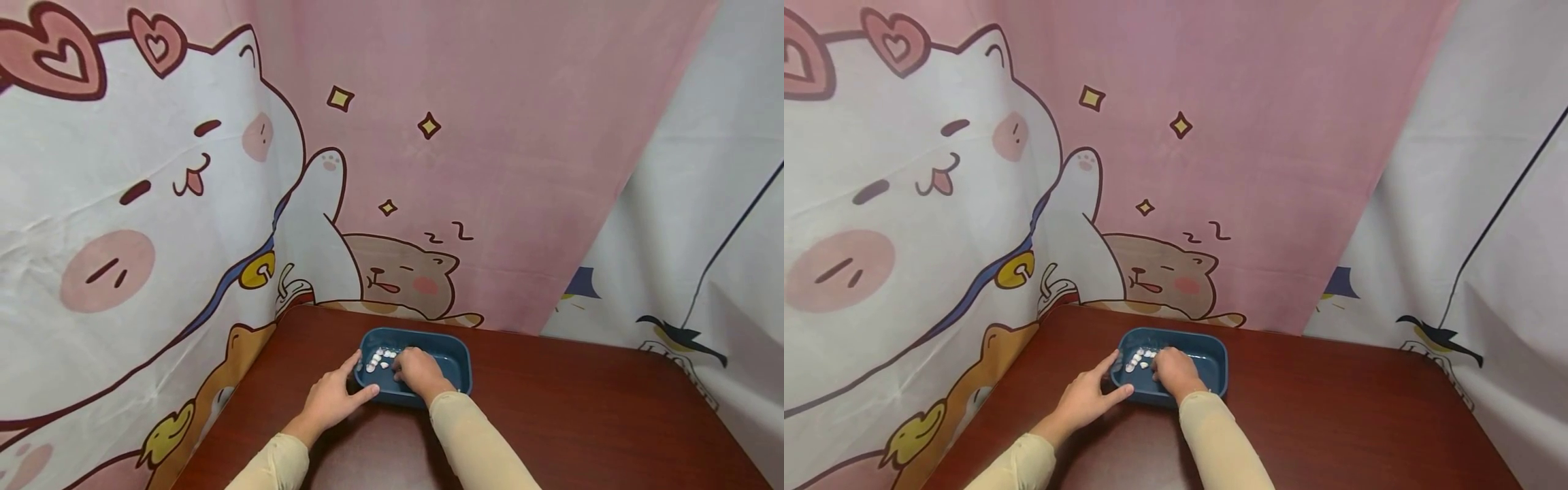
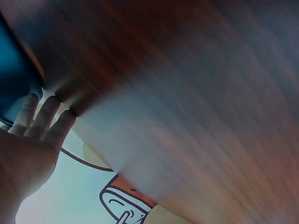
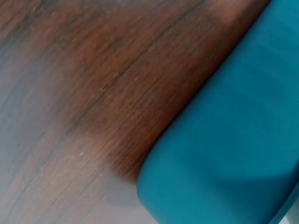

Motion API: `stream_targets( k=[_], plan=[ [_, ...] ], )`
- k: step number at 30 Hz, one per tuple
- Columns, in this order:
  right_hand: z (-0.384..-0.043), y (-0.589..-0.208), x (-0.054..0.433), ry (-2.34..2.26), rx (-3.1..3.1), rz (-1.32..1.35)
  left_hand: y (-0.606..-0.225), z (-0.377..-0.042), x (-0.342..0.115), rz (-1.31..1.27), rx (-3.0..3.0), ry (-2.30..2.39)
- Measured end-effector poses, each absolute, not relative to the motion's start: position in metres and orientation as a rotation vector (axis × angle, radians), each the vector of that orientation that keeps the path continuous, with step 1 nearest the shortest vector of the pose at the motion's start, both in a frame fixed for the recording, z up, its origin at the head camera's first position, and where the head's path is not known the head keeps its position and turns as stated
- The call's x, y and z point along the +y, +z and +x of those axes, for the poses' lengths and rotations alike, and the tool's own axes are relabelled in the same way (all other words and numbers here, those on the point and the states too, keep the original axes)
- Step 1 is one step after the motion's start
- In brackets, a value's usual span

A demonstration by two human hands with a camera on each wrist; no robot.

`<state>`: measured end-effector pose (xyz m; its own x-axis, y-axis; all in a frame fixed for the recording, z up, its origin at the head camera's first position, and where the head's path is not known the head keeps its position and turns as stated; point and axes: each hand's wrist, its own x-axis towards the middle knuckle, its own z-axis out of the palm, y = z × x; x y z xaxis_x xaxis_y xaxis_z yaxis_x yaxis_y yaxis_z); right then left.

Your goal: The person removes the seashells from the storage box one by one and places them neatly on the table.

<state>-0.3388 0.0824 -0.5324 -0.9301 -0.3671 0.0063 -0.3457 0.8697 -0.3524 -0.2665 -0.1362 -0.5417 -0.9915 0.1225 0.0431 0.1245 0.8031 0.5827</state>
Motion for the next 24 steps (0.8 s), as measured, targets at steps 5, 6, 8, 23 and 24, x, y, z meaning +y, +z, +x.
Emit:
stream_targets(
  k=[5, 6, 8, 23, 24],
  plan=[
    [-0.338, -0.531, 0.084, -0.548, 2.974, -0.571, -0.542, -0.266, -0.135, -0.2, -2.975, -0.972],
    [-0.338, -0.531, 0.084, -0.54, 2.976, -0.573, -0.542, -0.266, -0.135, -0.2, -2.974, -0.972],
    [-0.337, -0.53, 0.084, -0.527, 2.983, -0.559, -0.543, -0.267, -0.135, -0.202, -2.97, -0.963],
    [-0.336, -0.523, 0.097, -0.517, 2.934, -0.603, -0.544, -0.267, -0.135, -0.185, -2.967, -0.951],
    [-0.336, -0.522, 0.099, -0.521, 2.921, -0.614, -0.544, -0.266, -0.135, -0.186, -2.966, -0.951]
  ],
)
